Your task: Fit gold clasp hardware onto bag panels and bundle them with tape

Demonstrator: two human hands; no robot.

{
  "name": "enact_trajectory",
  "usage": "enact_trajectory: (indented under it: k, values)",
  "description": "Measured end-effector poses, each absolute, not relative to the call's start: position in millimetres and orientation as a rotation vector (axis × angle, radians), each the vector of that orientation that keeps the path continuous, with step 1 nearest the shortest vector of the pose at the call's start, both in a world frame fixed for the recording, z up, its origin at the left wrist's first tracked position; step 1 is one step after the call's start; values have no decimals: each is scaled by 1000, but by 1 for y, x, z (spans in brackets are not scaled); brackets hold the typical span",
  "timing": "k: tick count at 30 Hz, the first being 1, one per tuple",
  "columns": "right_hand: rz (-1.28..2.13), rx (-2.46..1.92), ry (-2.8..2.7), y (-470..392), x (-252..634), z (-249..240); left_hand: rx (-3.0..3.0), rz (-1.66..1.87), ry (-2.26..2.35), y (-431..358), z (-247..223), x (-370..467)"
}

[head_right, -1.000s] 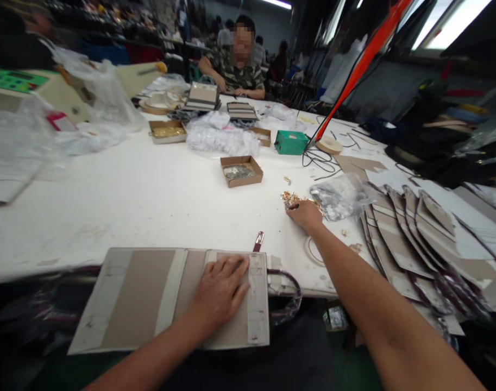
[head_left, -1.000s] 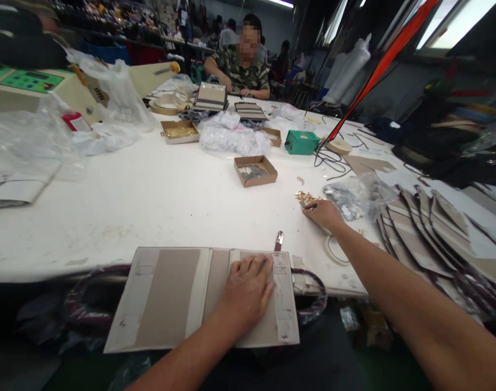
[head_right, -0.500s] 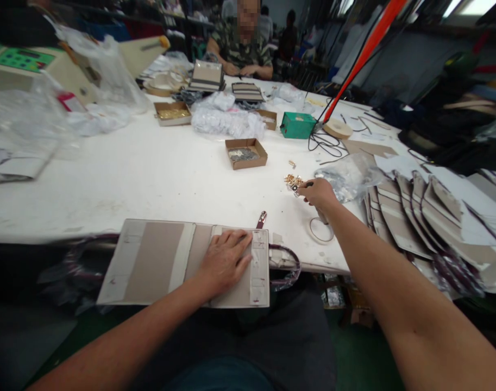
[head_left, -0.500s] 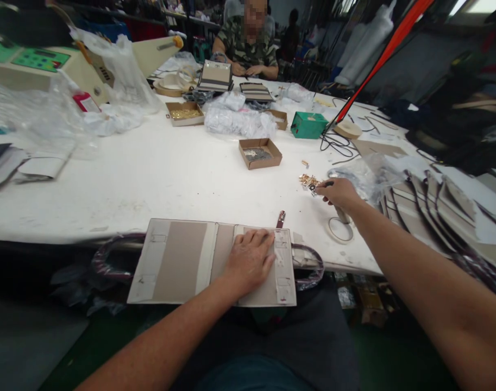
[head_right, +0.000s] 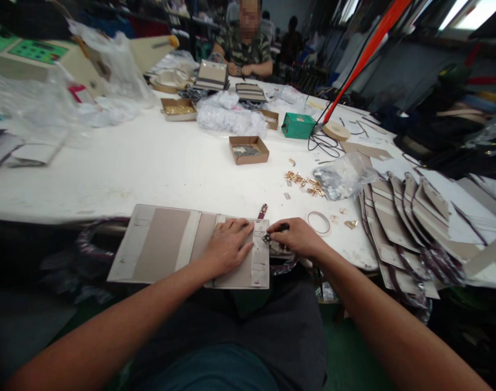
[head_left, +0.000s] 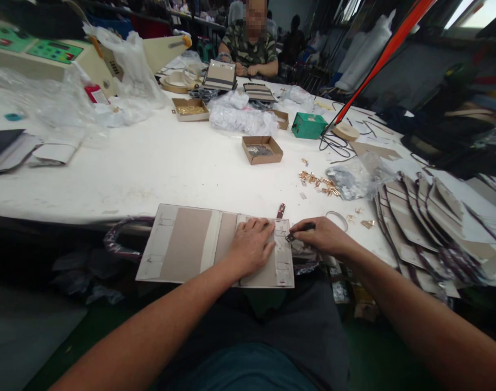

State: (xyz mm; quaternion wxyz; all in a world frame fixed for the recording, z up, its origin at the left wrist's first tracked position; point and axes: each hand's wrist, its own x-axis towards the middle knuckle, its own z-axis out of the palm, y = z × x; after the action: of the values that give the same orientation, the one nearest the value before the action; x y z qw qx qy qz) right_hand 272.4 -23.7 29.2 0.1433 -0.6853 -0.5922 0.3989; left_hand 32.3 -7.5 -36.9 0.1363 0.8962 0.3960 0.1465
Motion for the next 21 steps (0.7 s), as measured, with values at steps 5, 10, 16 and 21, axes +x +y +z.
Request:
enact_trajectory:
  k: [5,10,16,21]
  values:
    - [1158,-1947,-1901,-25,243,20,2613,444,1142,-8,-38,32]
    - [1159,-1917,-2048,-17,239,14,2596,439,1133,-9,-37,30]
    - [1116,-1932,-2150,-13,237,16,2585,439,1139,-8,-37,31]
    - [1047,-1962,-2225,-10,232,21,2589,433,1125,-8,-38,31]
